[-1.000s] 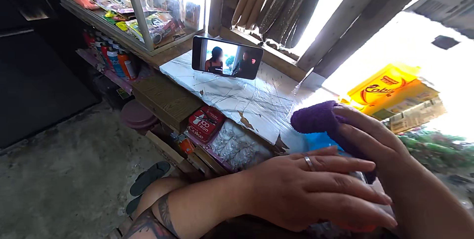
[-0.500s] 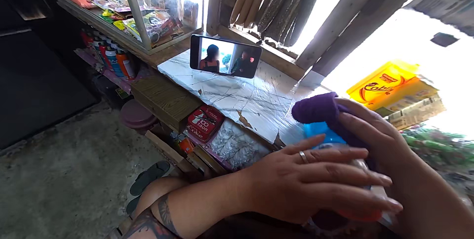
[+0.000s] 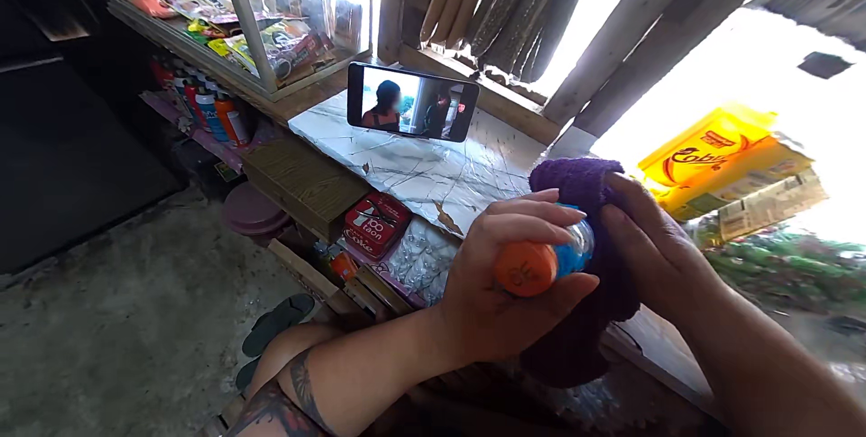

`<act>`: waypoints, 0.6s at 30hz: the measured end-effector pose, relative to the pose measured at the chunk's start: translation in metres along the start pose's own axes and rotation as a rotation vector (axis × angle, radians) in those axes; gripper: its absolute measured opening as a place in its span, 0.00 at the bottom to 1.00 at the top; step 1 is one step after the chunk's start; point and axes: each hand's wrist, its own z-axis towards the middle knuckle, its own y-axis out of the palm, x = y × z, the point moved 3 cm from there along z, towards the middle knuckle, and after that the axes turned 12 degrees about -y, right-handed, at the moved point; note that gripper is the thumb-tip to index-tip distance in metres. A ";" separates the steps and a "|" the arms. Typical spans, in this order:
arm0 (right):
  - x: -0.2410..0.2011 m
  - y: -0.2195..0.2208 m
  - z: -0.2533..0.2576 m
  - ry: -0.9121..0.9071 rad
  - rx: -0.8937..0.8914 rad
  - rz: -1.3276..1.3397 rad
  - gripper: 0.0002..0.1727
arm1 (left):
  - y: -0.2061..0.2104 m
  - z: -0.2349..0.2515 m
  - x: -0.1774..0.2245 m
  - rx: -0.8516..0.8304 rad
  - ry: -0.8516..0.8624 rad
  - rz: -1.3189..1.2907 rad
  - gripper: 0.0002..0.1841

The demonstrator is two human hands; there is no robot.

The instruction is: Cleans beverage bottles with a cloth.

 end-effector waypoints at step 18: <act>0.012 -0.011 0.006 0.131 0.000 0.259 0.24 | 0.015 -0.009 0.008 -0.314 0.081 -0.025 0.08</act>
